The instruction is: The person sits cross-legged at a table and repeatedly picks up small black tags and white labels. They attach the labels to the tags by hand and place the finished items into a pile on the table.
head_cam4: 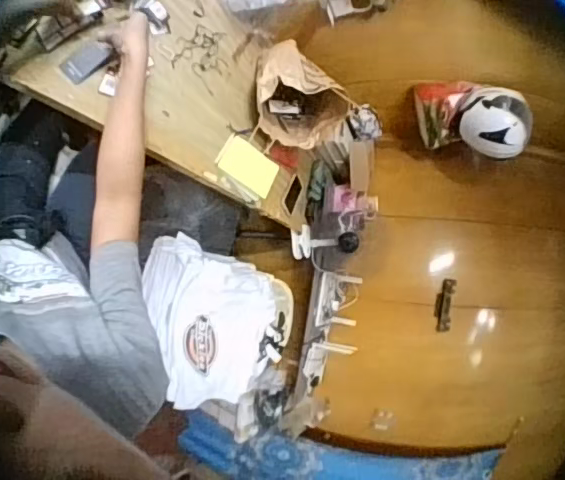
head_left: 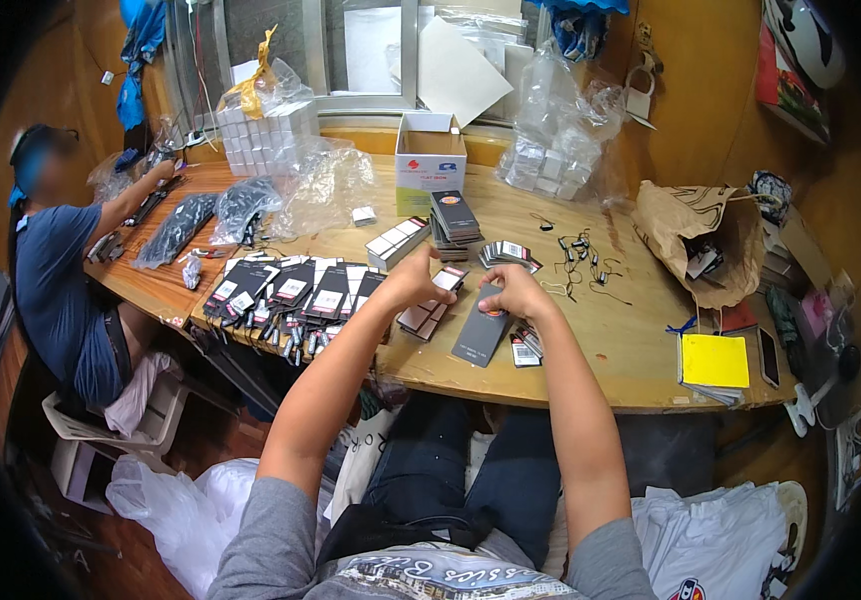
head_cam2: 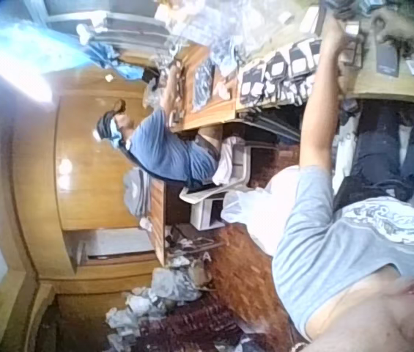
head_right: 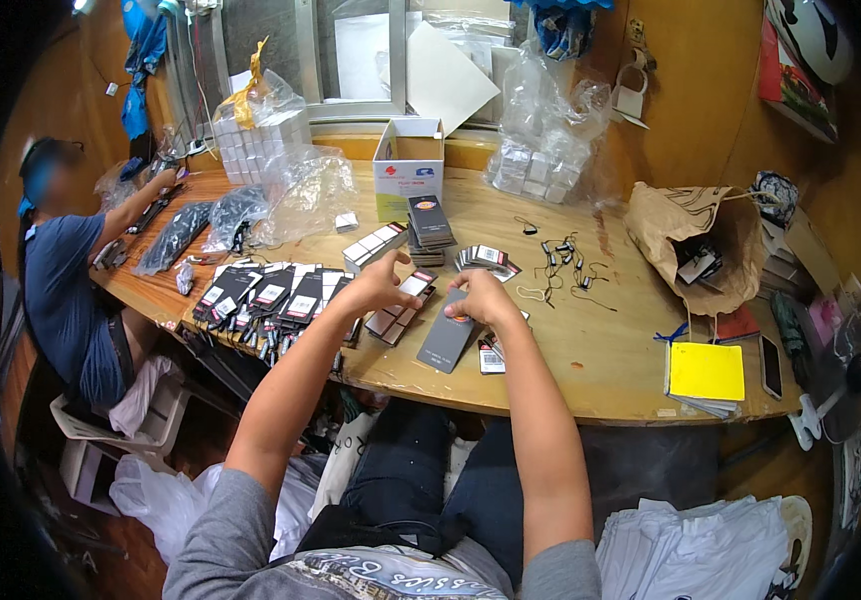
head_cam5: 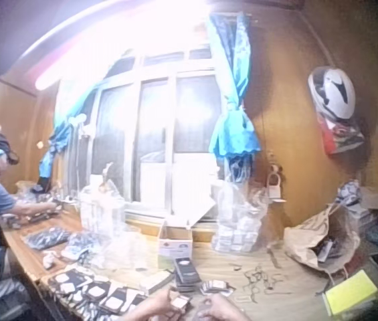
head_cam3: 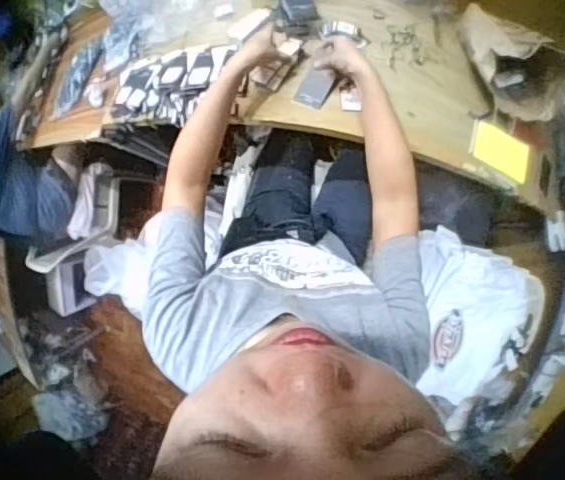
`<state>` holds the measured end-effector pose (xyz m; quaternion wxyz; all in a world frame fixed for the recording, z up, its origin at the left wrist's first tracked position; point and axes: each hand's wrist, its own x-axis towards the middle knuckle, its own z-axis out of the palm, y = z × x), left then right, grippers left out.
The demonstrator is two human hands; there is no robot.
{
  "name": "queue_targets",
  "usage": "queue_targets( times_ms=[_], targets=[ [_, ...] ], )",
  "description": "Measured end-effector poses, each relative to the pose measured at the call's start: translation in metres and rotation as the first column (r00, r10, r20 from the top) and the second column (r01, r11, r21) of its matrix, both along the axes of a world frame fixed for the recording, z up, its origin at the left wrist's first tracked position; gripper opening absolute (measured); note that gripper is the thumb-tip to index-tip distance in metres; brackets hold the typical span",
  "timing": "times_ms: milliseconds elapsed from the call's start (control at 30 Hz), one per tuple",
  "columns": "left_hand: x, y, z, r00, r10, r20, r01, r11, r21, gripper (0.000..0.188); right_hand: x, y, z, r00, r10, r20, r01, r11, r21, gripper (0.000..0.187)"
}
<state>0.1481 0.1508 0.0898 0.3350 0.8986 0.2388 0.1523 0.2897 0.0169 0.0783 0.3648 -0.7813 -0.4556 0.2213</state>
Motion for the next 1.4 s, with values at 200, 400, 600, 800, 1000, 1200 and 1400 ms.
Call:
queue_targets(
  times_ms=[200,400,600,800,1000,1200,1400],
  targets=[
    [-0.008,0.006,0.006,0.98,-0.043,0.194,0.137,0.851,-0.507,0.049,-0.014,-0.019,0.034,0.97,0.104,-0.221,-0.036,0.955,0.295,0.021],
    [-0.008,-0.015,0.008,0.952,0.026,0.305,0.033,0.982,-0.187,0.035,-0.009,-0.031,0.036,0.949,0.012,-0.316,0.113,0.92,0.376,0.021],
    [0.002,-0.052,0.005,0.842,0.084,0.532,0.295,0.755,-0.586,0.017,-0.011,-0.032,0.034,0.944,0.03,-0.329,0.167,0.815,0.555,0.017],
    [0.016,-0.09,-0.009,0.809,0.149,0.569,0.321,0.699,-0.639,0.021,-0.011,-0.034,0.027,0.991,-0.122,-0.055,0.132,0.822,0.555,0.018],
    [0.016,-0.1,-0.032,0.753,0.363,0.55,0.273,0.588,-0.762,0.025,0.015,-0.052,-0.002,0.823,-0.323,0.467,0.386,0.922,-0.043,0.032],
    [0.02,-0.097,-0.059,0.729,0.377,0.571,0.275,0.603,-0.749,0.028,0.016,-0.054,0.001,0.831,-0.442,0.337,0.481,0.876,-0.039,0.032],
    [0.017,-0.102,-0.052,0.668,0.39,0.634,0.311,0.628,-0.714,0.021,0.001,-0.057,-0.001,0.84,-0.116,-0.531,0.361,0.849,0.385,0.01]
  ],
)
